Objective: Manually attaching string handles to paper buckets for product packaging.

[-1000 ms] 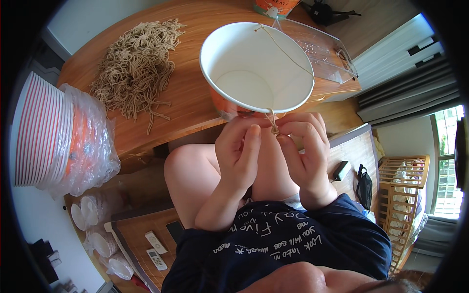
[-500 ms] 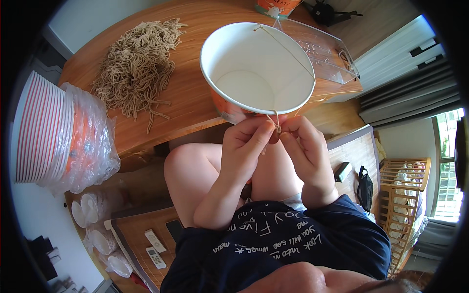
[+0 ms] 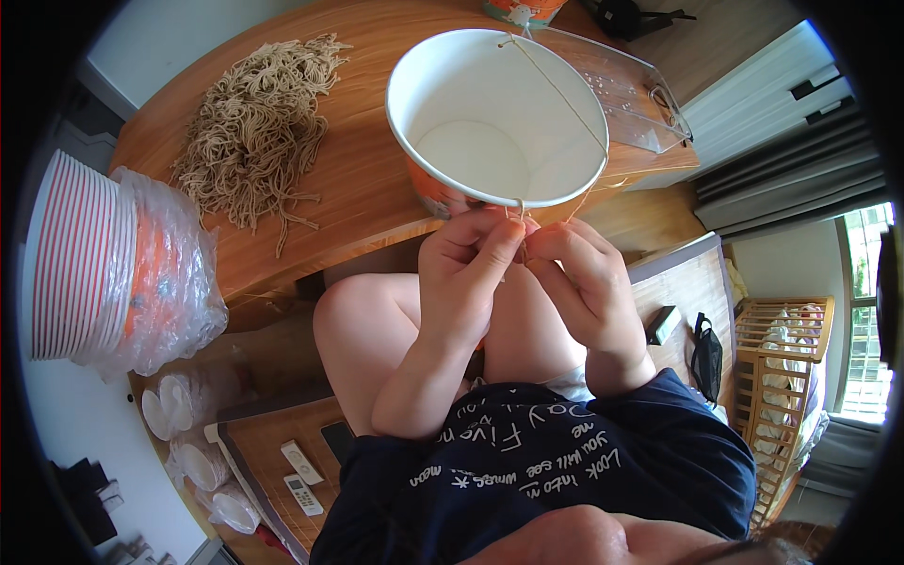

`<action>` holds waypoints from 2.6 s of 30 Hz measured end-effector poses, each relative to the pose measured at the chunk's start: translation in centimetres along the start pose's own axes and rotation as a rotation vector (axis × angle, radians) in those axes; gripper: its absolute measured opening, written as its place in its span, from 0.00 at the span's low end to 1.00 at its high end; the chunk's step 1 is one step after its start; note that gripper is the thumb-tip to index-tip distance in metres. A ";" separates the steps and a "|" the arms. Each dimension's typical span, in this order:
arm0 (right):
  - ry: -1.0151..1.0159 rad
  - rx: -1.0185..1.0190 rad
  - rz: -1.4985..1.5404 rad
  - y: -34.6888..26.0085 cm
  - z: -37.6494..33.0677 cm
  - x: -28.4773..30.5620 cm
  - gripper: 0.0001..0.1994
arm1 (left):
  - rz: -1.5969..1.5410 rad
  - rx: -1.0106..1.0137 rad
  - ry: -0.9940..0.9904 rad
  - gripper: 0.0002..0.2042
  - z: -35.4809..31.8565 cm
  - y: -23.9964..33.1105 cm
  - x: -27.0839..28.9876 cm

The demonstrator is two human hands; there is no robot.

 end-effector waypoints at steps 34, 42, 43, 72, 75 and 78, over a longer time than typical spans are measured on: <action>0.218 0.020 0.108 1.5 -1.5 1.0 0.07 | -0.088 0.094 -0.023 0.07 -0.4 -1.8 0.3; 0.076 -0.161 0.464 2.7 -1.9 -0.6 0.04 | -0.030 0.130 0.025 0.05 -0.5 -1.8 0.3; 0.057 -0.168 0.493 2.8 -1.9 -0.7 0.04 | 0.025 0.146 0.059 0.05 -0.5 -1.8 0.4; 0.148 0.223 -0.056 -0.6 -1.5 2.4 0.12 | -0.435 0.464 -0.131 0.09 -2.0 -3.3 -2.1; 0.142 0.270 -0.073 -1.1 -1.3 2.5 0.13 | -0.495 0.540 -0.122 0.11 -2.3 -3.3 -2.6; 0.134 0.312 -0.077 -1.6 -1.2 2.6 0.13 | -0.553 0.587 -0.159 0.13 -2.4 -3.0 -3.0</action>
Point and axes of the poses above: each hand's wrist, its own z-axis towards the middle knuckle, its own x-axis out of the back of the hand, y = z × x, the point moved 8 cm from there along z, towards the middle knuckle, and after that the axes turned 2 degrees about y, right-handed, at the moved point
